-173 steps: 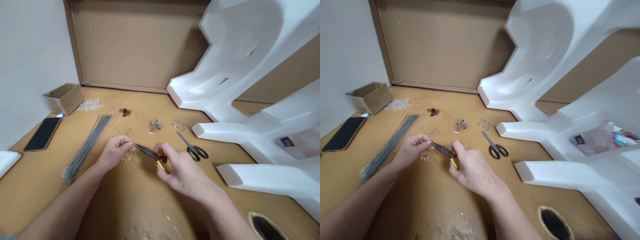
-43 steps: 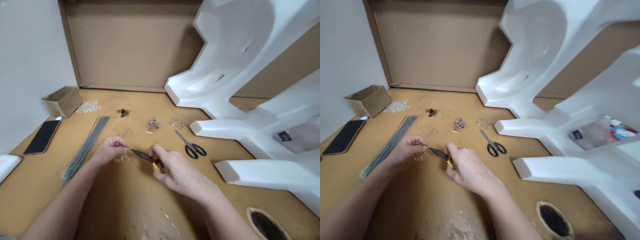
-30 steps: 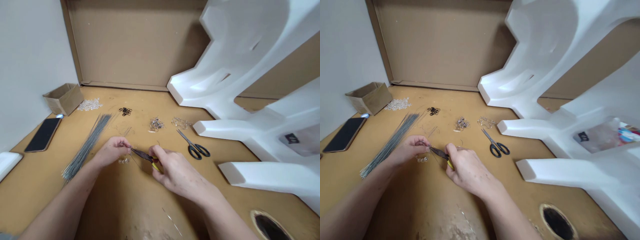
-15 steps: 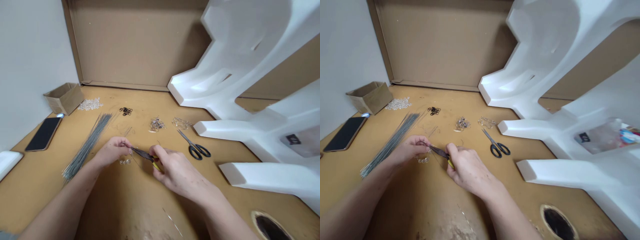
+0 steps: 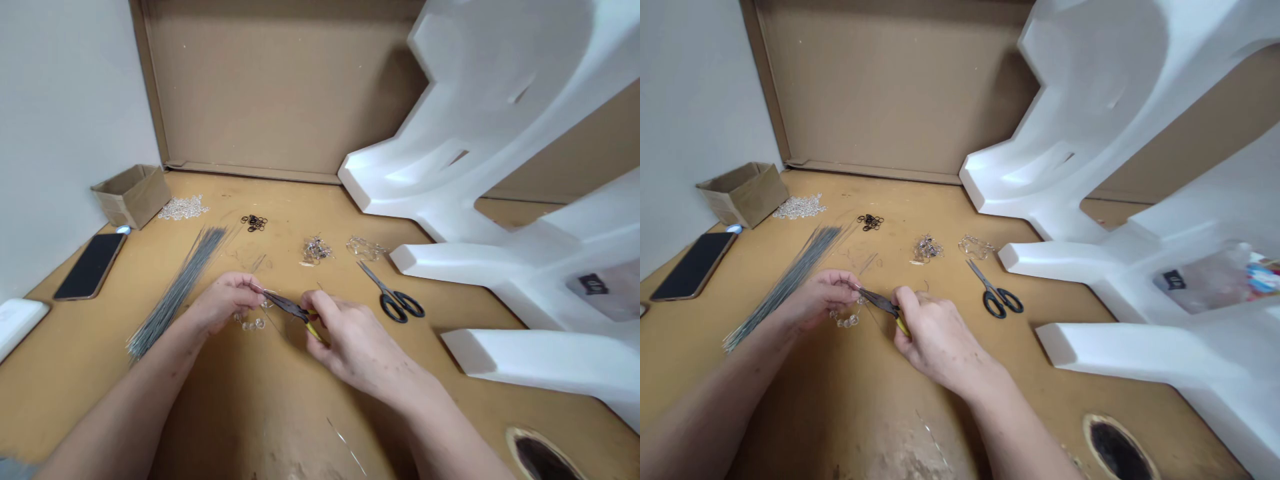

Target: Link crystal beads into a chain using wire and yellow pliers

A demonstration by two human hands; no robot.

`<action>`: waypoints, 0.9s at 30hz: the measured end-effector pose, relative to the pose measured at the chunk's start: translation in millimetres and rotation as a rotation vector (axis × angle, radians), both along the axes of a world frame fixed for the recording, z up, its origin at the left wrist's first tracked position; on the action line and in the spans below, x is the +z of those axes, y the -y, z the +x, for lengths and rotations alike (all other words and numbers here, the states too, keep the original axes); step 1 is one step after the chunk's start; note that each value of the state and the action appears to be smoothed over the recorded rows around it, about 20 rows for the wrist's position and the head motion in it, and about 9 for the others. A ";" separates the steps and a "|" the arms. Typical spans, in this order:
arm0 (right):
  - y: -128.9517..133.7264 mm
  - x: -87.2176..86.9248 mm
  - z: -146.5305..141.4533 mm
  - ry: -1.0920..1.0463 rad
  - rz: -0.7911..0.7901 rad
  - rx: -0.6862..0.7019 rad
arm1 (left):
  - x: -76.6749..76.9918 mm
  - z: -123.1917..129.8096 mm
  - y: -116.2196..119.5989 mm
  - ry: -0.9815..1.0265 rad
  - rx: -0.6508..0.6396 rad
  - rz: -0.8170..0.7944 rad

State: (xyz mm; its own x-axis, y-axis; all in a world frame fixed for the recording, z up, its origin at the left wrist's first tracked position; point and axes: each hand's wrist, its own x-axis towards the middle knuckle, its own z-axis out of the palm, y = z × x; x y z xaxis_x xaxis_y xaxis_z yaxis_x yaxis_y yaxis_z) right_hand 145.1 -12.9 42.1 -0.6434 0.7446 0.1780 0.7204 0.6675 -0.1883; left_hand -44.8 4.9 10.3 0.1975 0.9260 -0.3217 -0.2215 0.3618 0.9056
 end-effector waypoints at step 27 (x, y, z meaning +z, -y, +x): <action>1.7 2.6 1.4 0.041 0.029 0.032 | 4.0 -1.3 1.4 0.010 -0.061 -0.024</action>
State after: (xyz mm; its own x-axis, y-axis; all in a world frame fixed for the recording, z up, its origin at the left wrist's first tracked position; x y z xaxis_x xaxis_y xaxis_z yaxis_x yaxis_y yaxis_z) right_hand 146.5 -14.6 44.7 -0.6742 0.7181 0.1727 0.7050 0.6954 -0.1394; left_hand -46.1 3.4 14.3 0.2572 0.9040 -0.3415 -0.2075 0.3968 0.8942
